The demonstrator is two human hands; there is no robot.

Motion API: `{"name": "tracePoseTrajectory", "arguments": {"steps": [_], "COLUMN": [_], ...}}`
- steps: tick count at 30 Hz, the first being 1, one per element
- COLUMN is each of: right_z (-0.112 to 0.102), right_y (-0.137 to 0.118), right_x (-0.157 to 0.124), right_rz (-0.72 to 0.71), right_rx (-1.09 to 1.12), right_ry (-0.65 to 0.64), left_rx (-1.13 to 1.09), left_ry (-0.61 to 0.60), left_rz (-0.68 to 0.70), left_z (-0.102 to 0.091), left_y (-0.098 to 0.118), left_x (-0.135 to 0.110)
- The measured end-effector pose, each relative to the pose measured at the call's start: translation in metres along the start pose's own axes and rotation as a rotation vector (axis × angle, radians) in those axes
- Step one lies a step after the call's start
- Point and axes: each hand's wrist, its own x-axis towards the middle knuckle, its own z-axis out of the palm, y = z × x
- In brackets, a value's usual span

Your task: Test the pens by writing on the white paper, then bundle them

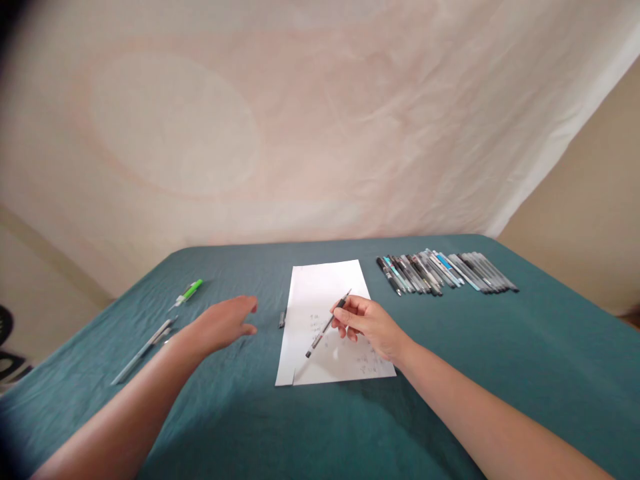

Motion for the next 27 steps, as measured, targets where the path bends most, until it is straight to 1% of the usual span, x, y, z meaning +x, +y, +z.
{"name": "tracePoseTrajectory", "arguments": {"steps": [1, 3, 5, 7, 10, 13, 14, 15, 16, 17, 19, 21, 22, 24, 26, 27], "right_z": [-0.001, -0.001, 0.000, 0.000, 0.000, 0.000, 0.001, 0.002, 0.003, 0.004, 0.007, 0.009, 0.010, 0.011, 0.011, 0.012], "right_y": [0.001, 0.002, 0.002, 0.002, 0.003, 0.005, 0.006, 0.006, 0.007, 0.007, 0.006, 0.006, 0.007, 0.007, 0.005, 0.003], "right_x": [0.001, 0.001, 0.001, 0.001, 0.000, 0.001, 0.001, 0.001, 0.000, 0.000, -0.001, -0.001, -0.001, -0.002, -0.003, -0.003], "right_rz": [0.004, 0.012, 0.020, 0.028, 0.051, 0.076, 0.082, 0.084, 0.086, 0.088, 0.087, 0.072, 0.058, 0.015, -0.074, -0.150], "right_rx": [0.003, -0.002, -0.013, -0.020, -0.024, -0.044, -0.056, -0.069, -0.085, -0.104, -0.158, -0.227, -0.259, -0.321, -0.407, -0.470], "right_ry": [-0.001, -0.008, -0.018, -0.025, -0.042, -0.089, -0.109, -0.127, -0.144, -0.160, -0.169, -0.139, -0.119, -0.095, -0.055, -0.013], "left_rx": [0.046, 0.059, 0.034, 0.014, 0.002, -0.066, -0.142, -0.260, -0.414, -0.591, -0.963, -1.209, -1.278, -1.390, -1.434, -1.454], "left_ry": [-0.058, -0.078, -0.077, -0.076, -0.078, -0.045, -0.028, -0.015, -0.031, -0.084, -0.253, -0.396, -0.435, -0.464, -0.445, -0.429], "left_rz": [-0.019, -0.022, -0.002, 0.015, 0.021, 0.040, 0.067, 0.110, 0.168, 0.234, 0.327, 0.326, 0.313, 0.274, 0.234, 0.211], "left_z": [0.003, 0.011, 0.018, 0.022, 0.021, 0.009, 0.003, -0.002, -0.007, -0.010, -0.009, 0.001, 0.009, 0.024, 0.035, 0.038], "left_y": [-0.009, -0.020, -0.023, -0.021, -0.018, -0.012, -0.008, -0.002, 0.005, 0.014, 0.035, 0.054, 0.062, 0.073, 0.077, 0.078], "left_x": [0.004, 0.010, 0.014, 0.015, 0.014, 0.010, 0.009, 0.007, 0.005, 0.003, 0.000, -0.001, -0.001, 0.001, 0.002, 0.003]}}
